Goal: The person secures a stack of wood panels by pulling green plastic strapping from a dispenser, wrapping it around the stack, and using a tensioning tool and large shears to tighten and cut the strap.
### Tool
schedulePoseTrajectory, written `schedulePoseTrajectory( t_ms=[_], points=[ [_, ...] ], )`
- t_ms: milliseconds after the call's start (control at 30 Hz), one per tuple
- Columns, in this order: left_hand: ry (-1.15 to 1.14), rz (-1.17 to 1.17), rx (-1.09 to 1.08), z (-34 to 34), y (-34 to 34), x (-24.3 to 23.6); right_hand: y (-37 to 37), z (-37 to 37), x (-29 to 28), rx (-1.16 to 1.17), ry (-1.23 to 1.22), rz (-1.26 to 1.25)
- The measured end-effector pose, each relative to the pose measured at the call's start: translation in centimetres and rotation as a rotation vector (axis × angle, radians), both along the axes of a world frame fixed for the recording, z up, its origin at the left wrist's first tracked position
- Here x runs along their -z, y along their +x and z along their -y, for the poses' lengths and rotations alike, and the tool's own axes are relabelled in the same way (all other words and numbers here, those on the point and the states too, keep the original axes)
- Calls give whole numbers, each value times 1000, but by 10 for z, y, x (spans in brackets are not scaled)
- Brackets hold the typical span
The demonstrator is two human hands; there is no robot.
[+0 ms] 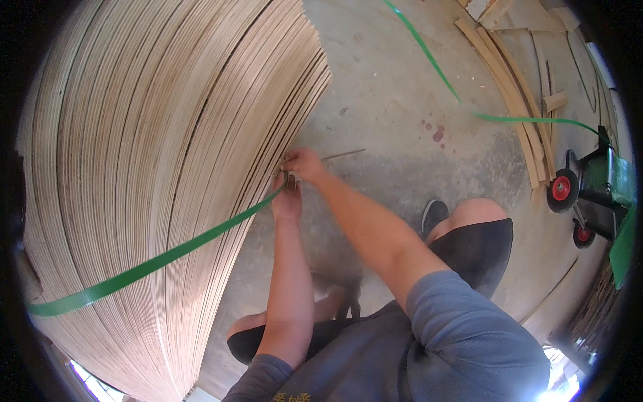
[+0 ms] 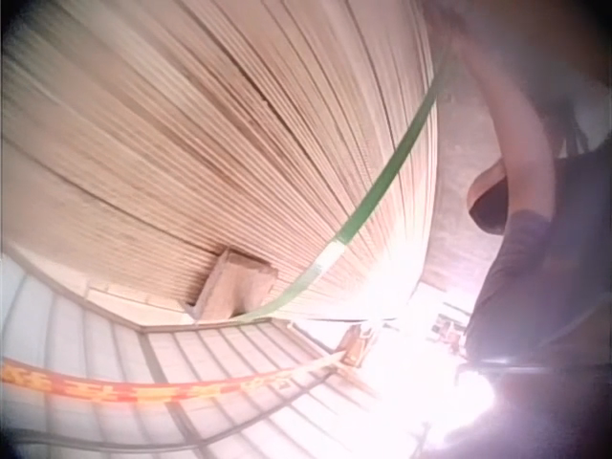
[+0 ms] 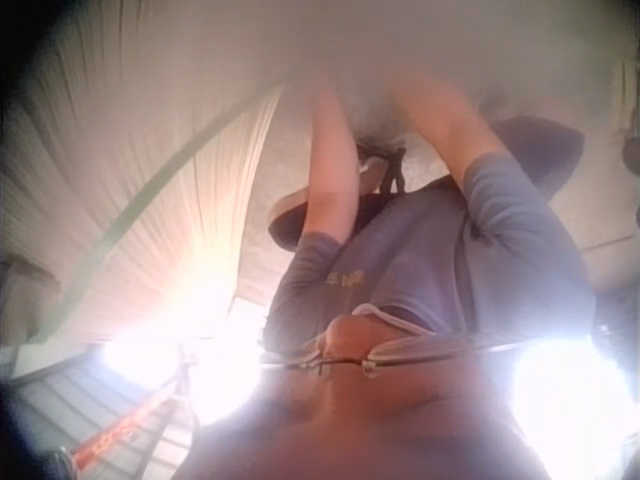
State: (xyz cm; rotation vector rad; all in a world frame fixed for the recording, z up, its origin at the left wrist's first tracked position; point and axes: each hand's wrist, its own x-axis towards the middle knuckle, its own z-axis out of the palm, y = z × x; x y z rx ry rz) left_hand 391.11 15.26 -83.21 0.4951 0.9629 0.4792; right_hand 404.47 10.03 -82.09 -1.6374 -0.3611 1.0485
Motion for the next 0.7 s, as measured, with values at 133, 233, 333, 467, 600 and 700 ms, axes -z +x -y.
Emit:
schedulePoseTrajectory(
  t_ms=[133, 233, 333, 467, 600, 700],
  points=[
    [-126, 247, -67, 0, 0, 7, 8, 3, 9, 13, 84, -205],
    [-75, 345, -98, 0, 5, 8, 5, 5, 18, 94, 174, -379],
    [-47, 389, -105, -4, 1, 7, 0, 2, 17, 116, 235, -469],
    [-122, 439, -129, -6, -2, 11, 0, 1, 18, 119, 230, -471],
    [-11, 306, -173, 4, 1, 21, 2, 4, 16, 71, 237, -419],
    [97, 279, -98, 9, 13, 30, 10, 11, 21, 132, 216, -466]
  ],
)
